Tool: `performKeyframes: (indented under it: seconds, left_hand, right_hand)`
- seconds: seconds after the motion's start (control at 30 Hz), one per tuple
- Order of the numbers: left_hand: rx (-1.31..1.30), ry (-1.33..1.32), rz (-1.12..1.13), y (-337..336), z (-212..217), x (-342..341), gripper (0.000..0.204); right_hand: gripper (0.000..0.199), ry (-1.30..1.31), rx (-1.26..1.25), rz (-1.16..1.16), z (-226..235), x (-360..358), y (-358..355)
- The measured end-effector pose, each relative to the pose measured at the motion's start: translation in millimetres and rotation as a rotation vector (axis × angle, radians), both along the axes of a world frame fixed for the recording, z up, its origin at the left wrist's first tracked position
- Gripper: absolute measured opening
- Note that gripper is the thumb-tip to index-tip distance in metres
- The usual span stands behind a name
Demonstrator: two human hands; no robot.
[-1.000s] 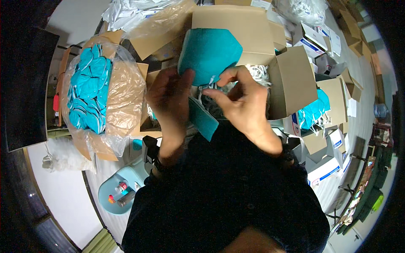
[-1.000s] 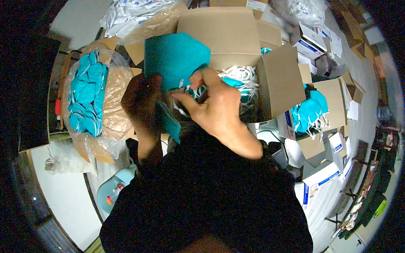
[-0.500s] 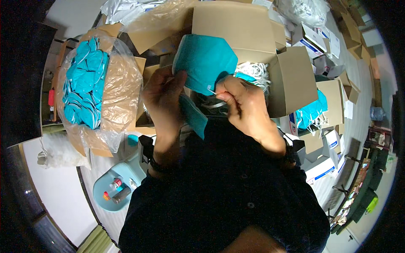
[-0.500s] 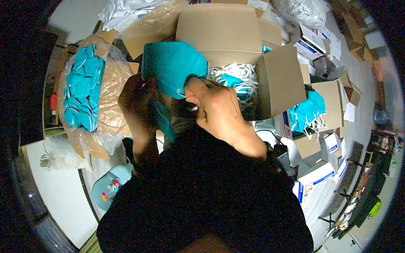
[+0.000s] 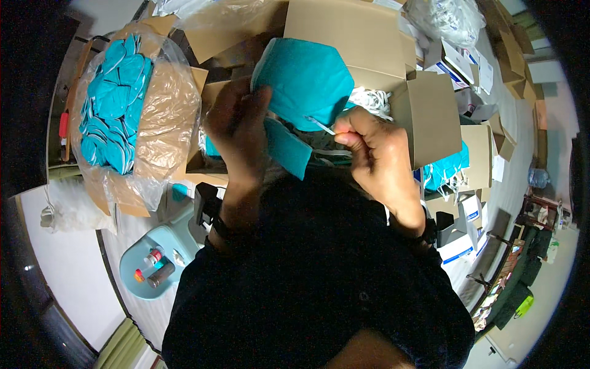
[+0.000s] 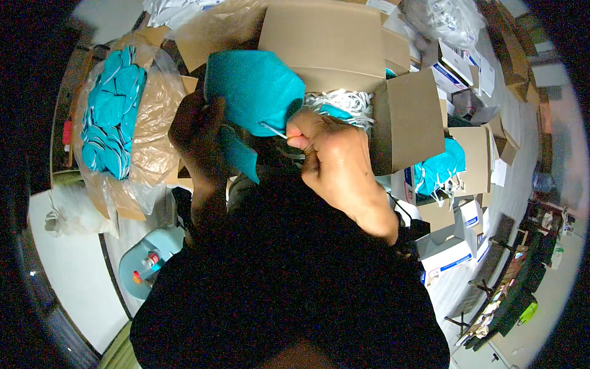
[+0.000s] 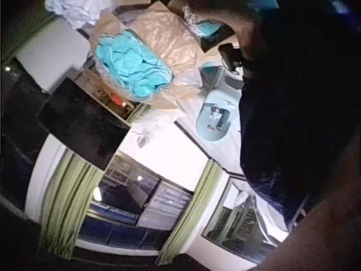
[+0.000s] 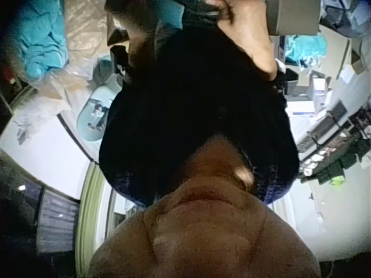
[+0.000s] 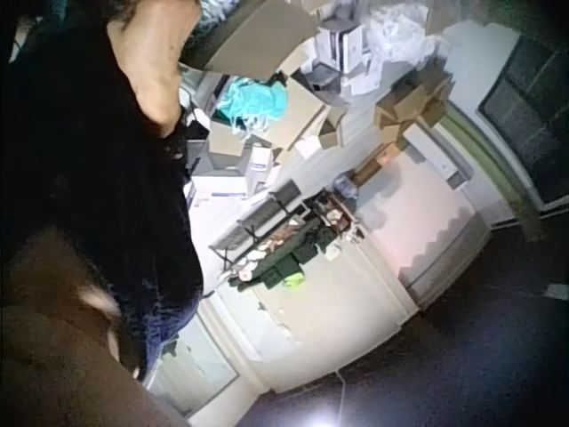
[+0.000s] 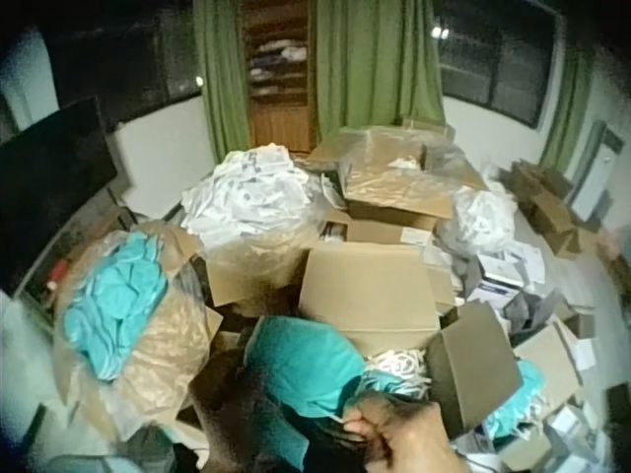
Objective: Sorting and packing green protective masks and white elastic bands into boxes.
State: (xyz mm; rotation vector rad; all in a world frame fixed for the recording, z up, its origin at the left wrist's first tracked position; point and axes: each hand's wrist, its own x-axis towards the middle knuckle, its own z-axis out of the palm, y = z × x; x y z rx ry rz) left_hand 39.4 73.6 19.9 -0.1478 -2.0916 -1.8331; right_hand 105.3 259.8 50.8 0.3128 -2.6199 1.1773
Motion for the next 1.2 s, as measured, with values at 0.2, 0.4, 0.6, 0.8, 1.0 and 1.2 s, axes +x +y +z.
performKeyframes:
  seconds: [0.2, 0.4, 0.6, 0.8, 1.0, 1.2]
  left_hand:
    - [0.35, 0.003, 0.343, -65.2, -12.7, -36.0, 0.006]
    - [0.163, -0.032, 0.292, -122.1, -7.8, -56.3, 0.015]
    - [-0.325, 0.068, 0.166, -74.5, -22.4, -39.7, 0.025]
    - [0.307, -0.249, -0.252, -57.0, -15.7, -31.9, 0.032]
    - [-0.256, -0.027, -0.211, -55.8, -10.5, -22.1, 0.014]
    - [-0.314, 0.024, -0.466, 12.9, -8.1, -1.2, 0.03]
  right_hand:
    - [0.019, -0.074, -0.063, -0.001, -4.2, 4.5, 19.8]
    - [0.021, -0.286, 0.324, 0.144, -15.2, -8.3, 37.8]
    - [0.03, -0.606, 0.666, -0.148, -48.7, -96.0, 26.8]
    - [0.042, -0.738, 0.277, -0.176, -124.6, -116.1, 29.6]
    - [0.017, -0.083, -0.08, -0.178, -25.4, -59.6, 12.6]
    - [0.021, -0.144, -0.427, -0.241, -13.5, -55.7, 9.9]
